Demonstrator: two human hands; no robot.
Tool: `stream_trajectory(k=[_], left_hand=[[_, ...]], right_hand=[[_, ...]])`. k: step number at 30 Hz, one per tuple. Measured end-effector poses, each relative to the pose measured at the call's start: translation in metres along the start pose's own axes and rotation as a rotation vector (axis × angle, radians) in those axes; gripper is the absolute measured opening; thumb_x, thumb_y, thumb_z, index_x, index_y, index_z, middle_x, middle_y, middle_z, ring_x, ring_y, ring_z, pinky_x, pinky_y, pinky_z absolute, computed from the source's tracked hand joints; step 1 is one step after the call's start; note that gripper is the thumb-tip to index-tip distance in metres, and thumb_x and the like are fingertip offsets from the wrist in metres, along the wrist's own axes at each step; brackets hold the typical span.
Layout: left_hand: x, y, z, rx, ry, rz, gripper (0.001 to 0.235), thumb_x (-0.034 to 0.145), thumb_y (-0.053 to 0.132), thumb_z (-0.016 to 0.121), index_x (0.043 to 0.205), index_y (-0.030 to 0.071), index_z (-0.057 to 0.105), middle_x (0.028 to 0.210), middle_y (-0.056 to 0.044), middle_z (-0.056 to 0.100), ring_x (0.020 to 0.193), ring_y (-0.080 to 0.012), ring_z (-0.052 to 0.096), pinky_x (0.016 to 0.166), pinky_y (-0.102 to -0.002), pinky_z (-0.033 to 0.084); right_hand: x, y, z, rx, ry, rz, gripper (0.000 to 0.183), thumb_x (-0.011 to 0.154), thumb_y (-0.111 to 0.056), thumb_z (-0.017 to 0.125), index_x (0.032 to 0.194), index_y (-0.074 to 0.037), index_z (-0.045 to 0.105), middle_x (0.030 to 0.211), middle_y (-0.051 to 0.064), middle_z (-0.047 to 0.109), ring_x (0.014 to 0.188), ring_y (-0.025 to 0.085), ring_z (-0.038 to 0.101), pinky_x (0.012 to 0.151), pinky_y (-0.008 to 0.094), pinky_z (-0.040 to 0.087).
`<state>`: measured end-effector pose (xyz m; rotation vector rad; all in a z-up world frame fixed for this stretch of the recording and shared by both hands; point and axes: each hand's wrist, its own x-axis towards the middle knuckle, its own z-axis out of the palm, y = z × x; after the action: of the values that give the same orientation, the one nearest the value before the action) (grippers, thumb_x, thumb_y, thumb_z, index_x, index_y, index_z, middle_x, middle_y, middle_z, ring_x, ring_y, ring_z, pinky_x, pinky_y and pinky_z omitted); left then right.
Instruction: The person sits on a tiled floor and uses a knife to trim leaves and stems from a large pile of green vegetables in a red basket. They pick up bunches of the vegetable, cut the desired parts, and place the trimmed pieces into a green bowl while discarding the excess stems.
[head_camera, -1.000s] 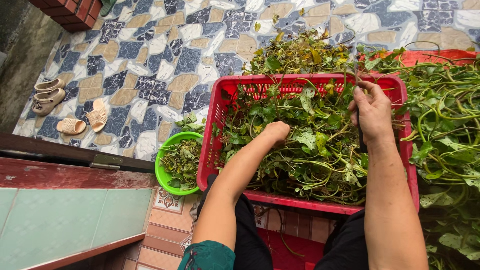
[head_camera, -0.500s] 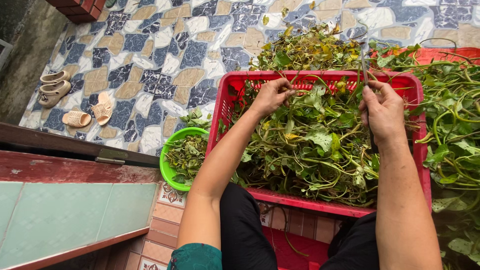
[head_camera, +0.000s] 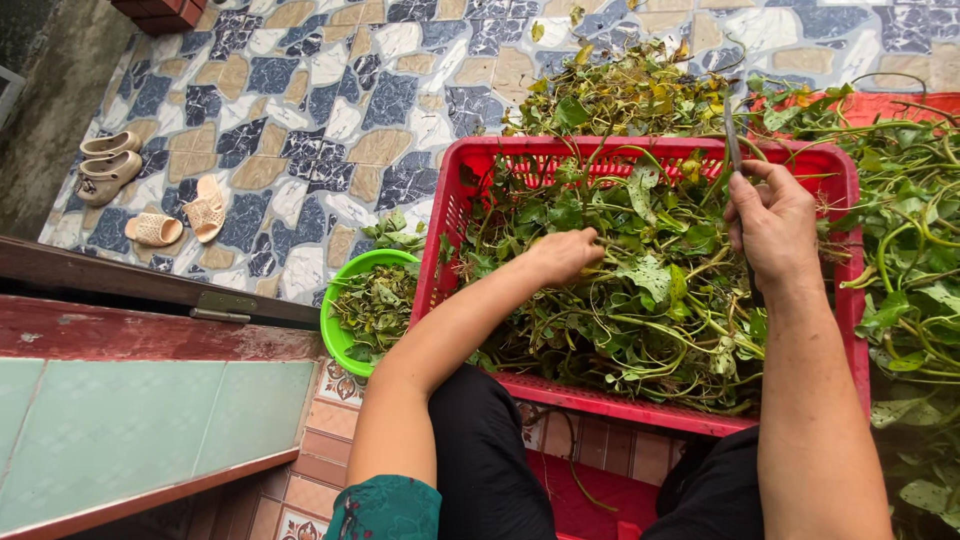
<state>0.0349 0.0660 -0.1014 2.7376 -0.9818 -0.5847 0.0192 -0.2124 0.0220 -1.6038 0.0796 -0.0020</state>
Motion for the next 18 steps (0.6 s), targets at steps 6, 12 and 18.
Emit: stream_trajectory(k=[6,12,18], left_hand=[[0.012,-0.012,0.04,0.146,0.015,-0.006,0.014,0.089,0.011,0.066,0.099,0.012,0.075,0.12,-0.016,0.061,0.105,-0.0308,0.066,0.088,-0.041,0.057],[0.019,-0.029,-0.019,-0.285,0.211,0.012,0.023,0.075,0.0,0.075,0.096,0.009,0.081,0.089,-0.011,0.078,0.079,-0.0238,0.075,0.078,-0.036,0.06],[0.012,0.005,-0.101,-0.926,0.306,-0.009,0.015,0.087,0.003,0.076,0.101,0.005,0.081,0.082,-0.005,0.08,0.067,-0.0098,0.072,0.063,-0.027,0.061]], right_hand=[[-0.003,-0.008,0.004,-0.024,0.01,0.016,0.032,0.107,-0.018,0.063,0.133,0.0,0.059,0.075,0.001,0.06,0.052,0.006,0.048,0.043,0.023,0.035],[-0.004,-0.011,0.006,-0.045,0.02,0.038,0.033,0.107,-0.019,0.063,0.135,-0.001,0.059,0.076,0.0,0.06,0.052,0.005,0.048,0.044,0.023,0.035],[-0.002,-0.006,0.008,0.004,-0.067,0.062,0.032,0.105,-0.019,0.063,0.133,-0.003,0.061,0.075,-0.001,0.059,0.051,0.005,0.047,0.042,0.022,0.035]])
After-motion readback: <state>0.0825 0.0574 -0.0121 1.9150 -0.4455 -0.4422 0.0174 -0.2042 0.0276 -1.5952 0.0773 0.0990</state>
